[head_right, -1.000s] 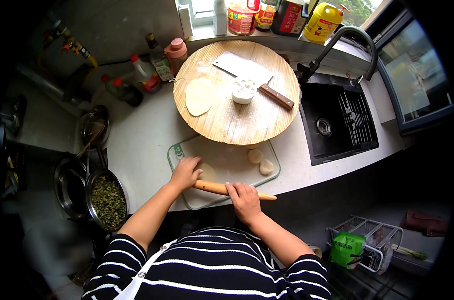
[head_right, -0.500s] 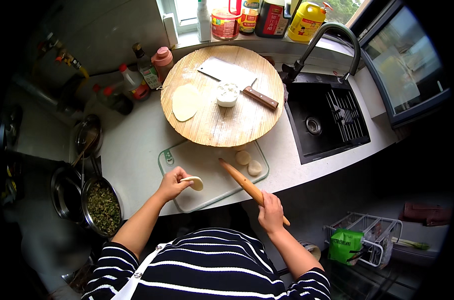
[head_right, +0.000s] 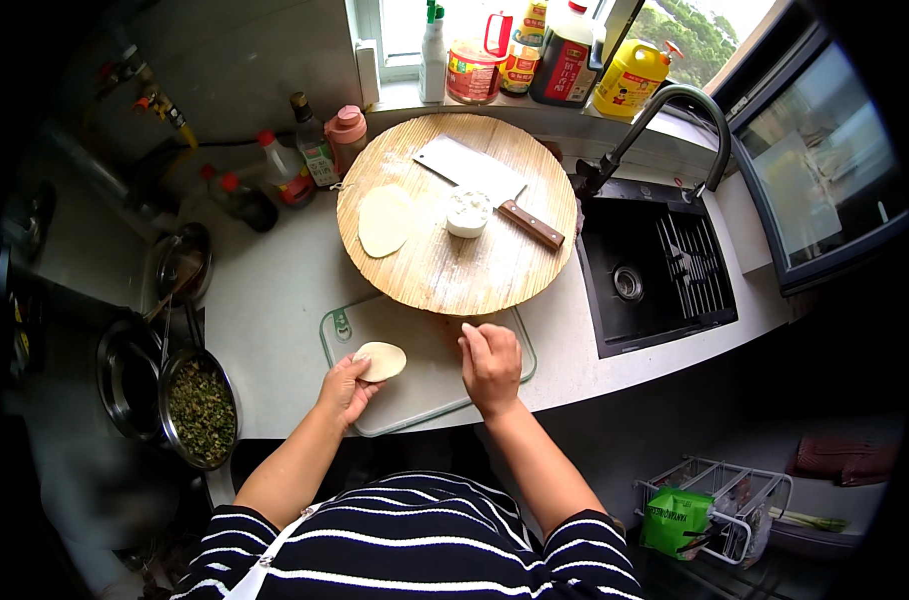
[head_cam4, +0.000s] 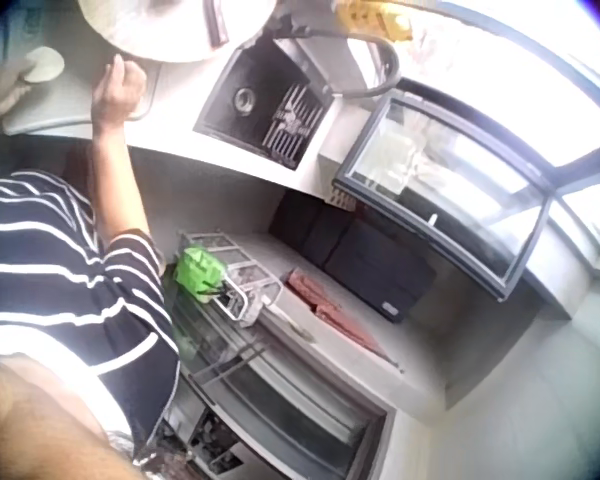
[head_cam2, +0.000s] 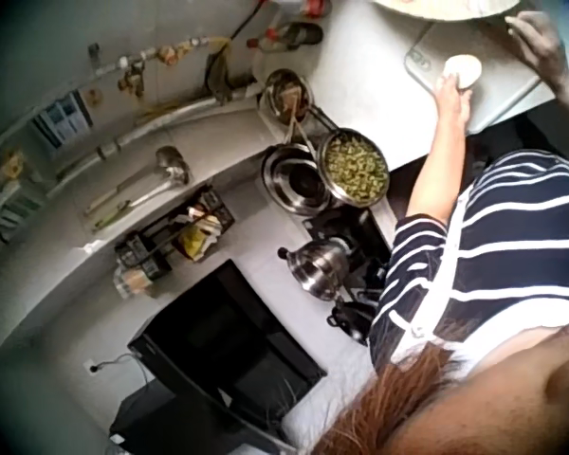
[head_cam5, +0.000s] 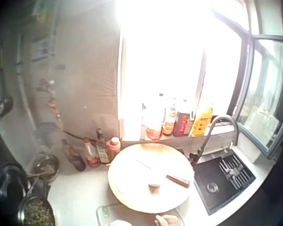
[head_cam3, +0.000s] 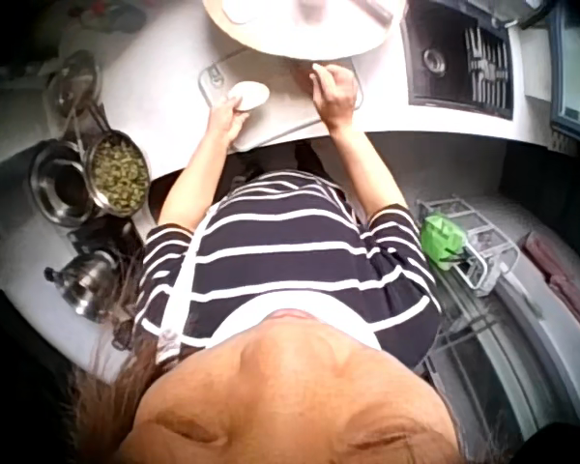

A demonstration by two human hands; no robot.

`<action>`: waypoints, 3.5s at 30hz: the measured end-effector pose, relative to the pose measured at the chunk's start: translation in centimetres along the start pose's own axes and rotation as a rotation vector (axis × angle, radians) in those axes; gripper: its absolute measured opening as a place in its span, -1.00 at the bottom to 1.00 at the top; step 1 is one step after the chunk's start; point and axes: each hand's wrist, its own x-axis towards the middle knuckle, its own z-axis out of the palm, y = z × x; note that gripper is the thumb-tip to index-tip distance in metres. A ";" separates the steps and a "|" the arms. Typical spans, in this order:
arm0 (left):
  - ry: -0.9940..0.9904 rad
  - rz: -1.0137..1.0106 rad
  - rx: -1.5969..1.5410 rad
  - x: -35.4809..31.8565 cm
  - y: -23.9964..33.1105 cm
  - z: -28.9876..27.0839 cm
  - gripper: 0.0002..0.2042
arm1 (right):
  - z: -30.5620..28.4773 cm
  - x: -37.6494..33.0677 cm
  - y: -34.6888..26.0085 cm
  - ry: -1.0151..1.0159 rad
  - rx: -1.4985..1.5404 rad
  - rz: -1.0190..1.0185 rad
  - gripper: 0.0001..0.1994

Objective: The person cuts a piece of dough on a cutting board using a knife, scoops flour into a small container from a bag, and flattens the dough pieces with a rolling pin.

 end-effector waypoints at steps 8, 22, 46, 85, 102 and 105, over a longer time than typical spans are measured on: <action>0.063 0.008 0.027 -0.6 -0.5 -0.3 -0.75 | 4.1 19.1 5.7 -0.401 -0.236 -0.076 -0.80; 0.048 0.048 0.023 -1.6 -1.0 -1.8 -0.72 | 7.8 22.5 8.3 -0.600 -0.341 0.005 -0.87; 0.247 0.174 0.017 -5.8 1.3 -4.5 -0.71 | 13.4 -6.4 -7.3 -0.922 0.047 -0.257 -0.05; 0.234 0.933 1.539 -0.2 -4.4 -0.2 -0.59 | 4.1 -7.0 1.2 -0.463 -0.016 0.379 -0.40; -0.209 1.446 1.678 0.2 -3.3 -1.4 -0.84 | 3.2 -6.0 1.2 -0.514 0.022 0.354 -0.43; -0.322 1.258 1.801 -2.2 -3.3 -3.0 -0.72 | 2.2 -5.9 1.0 -0.507 0.069 0.236 -0.42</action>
